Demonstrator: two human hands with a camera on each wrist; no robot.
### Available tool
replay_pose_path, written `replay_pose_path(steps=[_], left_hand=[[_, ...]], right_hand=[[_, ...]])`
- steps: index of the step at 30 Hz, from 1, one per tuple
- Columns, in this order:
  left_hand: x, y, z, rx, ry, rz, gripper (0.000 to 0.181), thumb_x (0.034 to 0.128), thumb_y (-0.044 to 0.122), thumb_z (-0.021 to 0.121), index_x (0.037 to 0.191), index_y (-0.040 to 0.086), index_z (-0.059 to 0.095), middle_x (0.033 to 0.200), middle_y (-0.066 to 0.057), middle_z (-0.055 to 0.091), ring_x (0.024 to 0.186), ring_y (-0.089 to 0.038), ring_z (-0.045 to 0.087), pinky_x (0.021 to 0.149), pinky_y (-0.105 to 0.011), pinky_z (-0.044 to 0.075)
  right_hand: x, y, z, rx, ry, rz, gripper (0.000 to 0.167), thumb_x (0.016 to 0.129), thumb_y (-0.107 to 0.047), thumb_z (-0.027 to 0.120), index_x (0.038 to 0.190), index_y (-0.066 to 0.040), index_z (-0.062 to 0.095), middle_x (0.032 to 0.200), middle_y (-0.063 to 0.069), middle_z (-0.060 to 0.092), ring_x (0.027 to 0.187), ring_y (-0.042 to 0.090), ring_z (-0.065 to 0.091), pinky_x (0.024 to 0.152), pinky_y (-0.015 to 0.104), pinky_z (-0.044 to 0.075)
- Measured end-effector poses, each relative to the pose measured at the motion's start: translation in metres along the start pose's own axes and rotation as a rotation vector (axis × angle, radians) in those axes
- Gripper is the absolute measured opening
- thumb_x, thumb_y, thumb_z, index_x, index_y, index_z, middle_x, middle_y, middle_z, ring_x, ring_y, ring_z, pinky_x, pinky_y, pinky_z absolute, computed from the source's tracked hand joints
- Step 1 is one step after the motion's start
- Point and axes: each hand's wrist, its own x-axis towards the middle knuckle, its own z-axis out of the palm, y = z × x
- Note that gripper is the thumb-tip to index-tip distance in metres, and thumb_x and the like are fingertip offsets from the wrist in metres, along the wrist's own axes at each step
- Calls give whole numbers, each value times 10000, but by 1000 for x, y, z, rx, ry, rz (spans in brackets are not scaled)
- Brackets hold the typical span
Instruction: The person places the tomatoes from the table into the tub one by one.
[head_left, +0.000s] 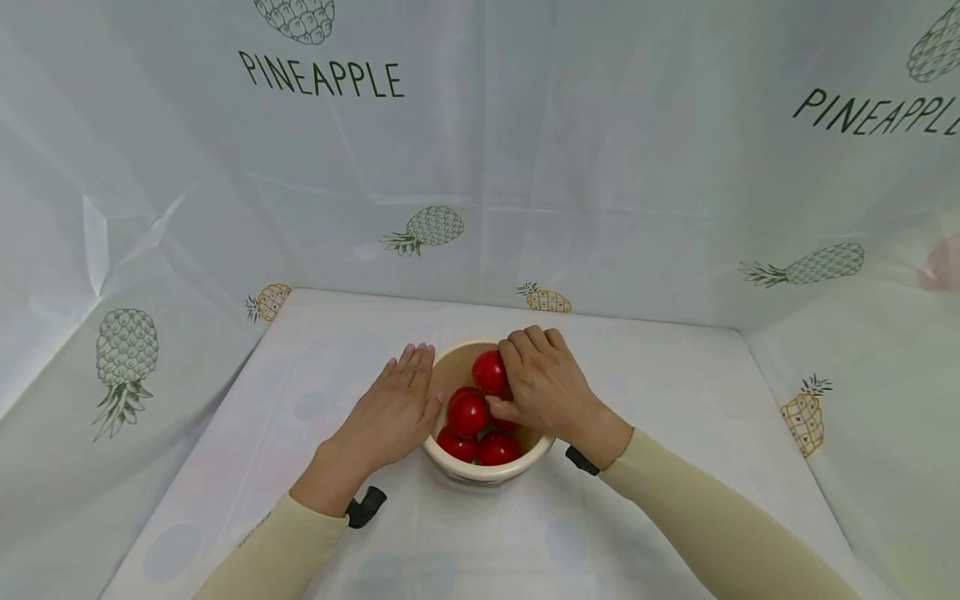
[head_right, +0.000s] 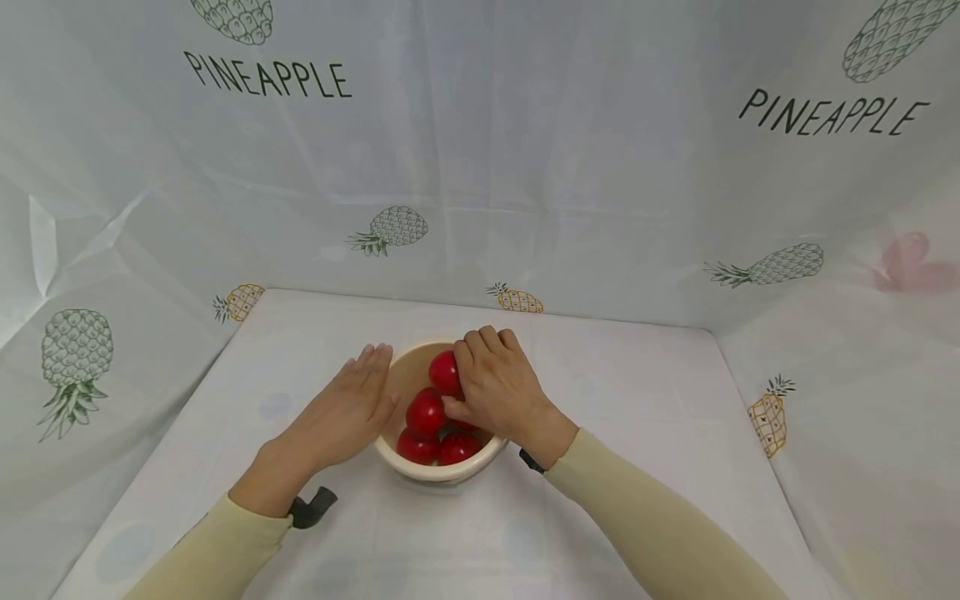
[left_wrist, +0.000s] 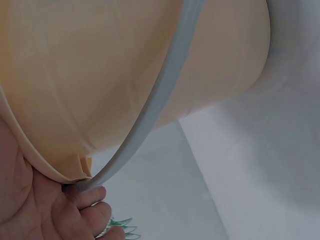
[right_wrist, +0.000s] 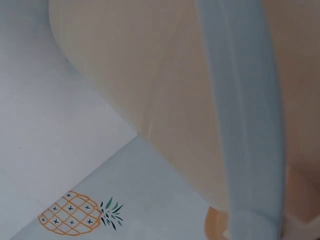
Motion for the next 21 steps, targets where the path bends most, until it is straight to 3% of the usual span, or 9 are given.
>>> replay_pose_path(steps=[12,21], left_hand=[[0,2,-4,65,8,-2,710,1114,388,442,1647,-37,245,1729,-211,236,1629,-370,173,1323,-538,180],[0,2,-4,70,-6,1,711,1116,386,430,1647,-44,234,1729,-217,226,1630,-375,165,1323,-537,180]], right_hand=[[0,0,0,-1,-13,-6,587,915,-579,621,1129,-32,618,1036,98,650,1000,285,586,855,419,484],[-2,0,3,7,51,7,577,899,-583,665,1105,-46,621,1070,106,665,993,298,593,822,420,473]])
